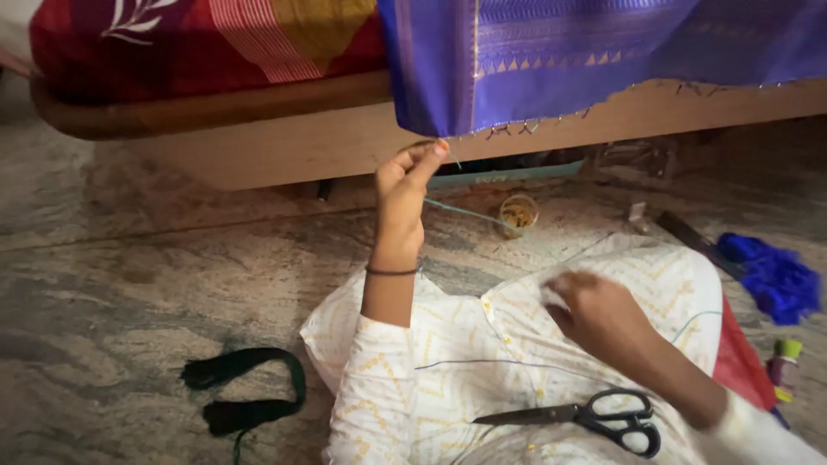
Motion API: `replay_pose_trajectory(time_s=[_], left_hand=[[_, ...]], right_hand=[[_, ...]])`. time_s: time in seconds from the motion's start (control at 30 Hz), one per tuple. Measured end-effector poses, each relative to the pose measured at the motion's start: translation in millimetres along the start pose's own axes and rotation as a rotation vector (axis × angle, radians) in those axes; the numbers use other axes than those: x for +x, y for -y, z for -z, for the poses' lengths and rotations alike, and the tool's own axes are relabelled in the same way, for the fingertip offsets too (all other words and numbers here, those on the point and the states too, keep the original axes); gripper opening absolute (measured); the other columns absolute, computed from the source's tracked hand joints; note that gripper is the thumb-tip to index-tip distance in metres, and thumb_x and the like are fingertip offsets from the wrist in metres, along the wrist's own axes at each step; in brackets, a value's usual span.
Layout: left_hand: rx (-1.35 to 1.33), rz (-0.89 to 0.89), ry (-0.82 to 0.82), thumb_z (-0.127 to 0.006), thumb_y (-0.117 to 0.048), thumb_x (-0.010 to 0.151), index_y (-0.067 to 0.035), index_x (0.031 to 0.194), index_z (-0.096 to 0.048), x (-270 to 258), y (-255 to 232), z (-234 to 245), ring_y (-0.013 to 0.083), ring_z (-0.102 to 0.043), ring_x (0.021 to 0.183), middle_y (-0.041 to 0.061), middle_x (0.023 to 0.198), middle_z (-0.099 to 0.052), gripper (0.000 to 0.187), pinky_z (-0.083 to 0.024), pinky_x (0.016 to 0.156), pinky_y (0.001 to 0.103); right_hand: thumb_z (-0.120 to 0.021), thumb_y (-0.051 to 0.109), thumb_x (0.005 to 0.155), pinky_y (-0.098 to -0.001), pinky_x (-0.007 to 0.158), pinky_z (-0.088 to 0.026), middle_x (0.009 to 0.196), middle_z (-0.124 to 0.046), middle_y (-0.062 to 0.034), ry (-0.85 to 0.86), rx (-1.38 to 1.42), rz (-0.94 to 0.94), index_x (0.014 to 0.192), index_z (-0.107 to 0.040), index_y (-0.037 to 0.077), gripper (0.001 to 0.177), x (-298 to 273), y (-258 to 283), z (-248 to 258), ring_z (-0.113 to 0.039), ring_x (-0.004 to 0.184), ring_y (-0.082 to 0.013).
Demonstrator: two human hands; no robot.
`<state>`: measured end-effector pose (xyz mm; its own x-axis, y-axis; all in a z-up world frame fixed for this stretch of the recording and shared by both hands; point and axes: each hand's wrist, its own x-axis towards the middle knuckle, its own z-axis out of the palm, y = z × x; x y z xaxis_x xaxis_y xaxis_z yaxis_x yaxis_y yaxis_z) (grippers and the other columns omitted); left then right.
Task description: The recorder is sewing small decorative metal or plastic tassels onto the edge of a blue fabric garment, then preparing green yarn for further decoration.
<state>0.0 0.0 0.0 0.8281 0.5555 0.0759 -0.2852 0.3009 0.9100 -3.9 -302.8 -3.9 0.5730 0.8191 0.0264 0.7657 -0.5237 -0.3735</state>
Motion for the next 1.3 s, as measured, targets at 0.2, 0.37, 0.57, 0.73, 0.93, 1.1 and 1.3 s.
replay_pose_trajectory(time_s=[0.2,0.37,0.57,0.73,0.93,1.1,1.3], left_hand=[[0.041,-0.011,-0.023,-0.073,-0.012,0.094,-0.001,0.097,-0.075,-18.6,-22.7,-10.2,0.01,-0.068,0.094,0.004,0.097,-0.076,0.011,-0.052,0.092,0.026],[0.085,-0.091,0.037,-0.071,-0.008,0.097,0.001,0.098,-0.073,-28.7,-35.5,-8.2,0.0085,-0.066,0.095,0.004,0.099,-0.074,0.009,-0.052,0.091,0.025],[0.345,-0.117,-0.003,-0.071,-0.009,0.099,0.001,0.096,-0.073,-46.3,-61.7,-12.1,0.0004,-0.052,0.071,0.0,0.081,-0.065,0.01,-0.04,0.063,0.018],[0.193,-0.172,0.022,-0.069,-0.01,0.104,0.001,0.099,-0.071,-42.5,-52.5,-13.7,-0.0046,-0.04,0.061,-0.008,0.075,-0.058,0.012,-0.027,0.052,0.018],[-0.173,0.166,0.074,-0.066,-0.017,0.101,-0.001,0.1,-0.067,-42.8,-64.7,-20.0,-0.0036,-0.029,0.045,-0.009,0.065,-0.051,0.016,-0.019,0.039,0.02],[-0.308,0.288,0.041,-0.064,-0.014,0.1,-0.002,0.103,-0.065,-39.5,-74.1,-26.7,-0.0014,-0.026,0.046,-0.009,0.069,-0.051,0.012,-0.019,0.042,0.021],[-0.43,0.329,0.032,-0.065,-0.014,0.1,-0.006,0.101,-0.064,-29.5,-58.3,-21.0,-0.0001,-0.026,0.044,-0.011,0.062,-0.039,0.008,-0.018,0.041,0.022]], right_hand=[[-0.079,0.008,0.091,-0.028,0.071,-0.06,0.102,-0.076,-0.0124,-0.698,0.467,0.123,0.118,-0.071,0.001,0.029,116.1,89.7,55.5,-0.075,0.085,-0.015],[-0.076,0.007,0.094,-0.0245,0.061,-0.057,0.086,-0.077,-0.005,-0.635,0.852,-0.091,0.107,-0.077,0.001,0.015,140.2,96.9,45.5,-0.069,0.072,-0.0074],[-0.074,0.004,0.096,-0.0234,0.061,-0.059,0.089,-0.07,-0.003,-0.604,1.199,-0.139,0.1,-0.072,-0.002,0.007,143.6,83.0,28.2,-0.066,0.076,-0.0073],[-0.07,-0.002,0.099,-0.0235,0.081,-0.061,0.101,-0.071,-0.0097,-0.487,1.743,-0.077,0.105,-0.068,-0.003,0.007,151.5,79.2,23.1,-0.071,0.092,-0.0146],[-0.064,-0.006,0.098,-0.0267,0.087,-0.061,0.1,-0.072,-0.0137,-0.48,1.91,-0.16,0.098,-0.066,-0.004,0.003,149.1,88.2,35.4,-0.073,0.097,-0.0204],[-0.062,-0.008,0.1,-0.0296,0.095,-0.062,0.1,-0.07,-0.0135,-0.542,1.879,-0.115,0.097,-0.064,-0.005,0.005,150.3,93.1,41.3,-0.073,0.098,-0.0204],[-0.062,-0.007,0.1,-0.0275,0.091,-0.062,0.098,-0.07,-0.0132,-0.586,1.865,-0.154,0.096,-0.064,-0.005,0.005,158.1,92.8,35.4,-0.073,0.097,-0.0201]])
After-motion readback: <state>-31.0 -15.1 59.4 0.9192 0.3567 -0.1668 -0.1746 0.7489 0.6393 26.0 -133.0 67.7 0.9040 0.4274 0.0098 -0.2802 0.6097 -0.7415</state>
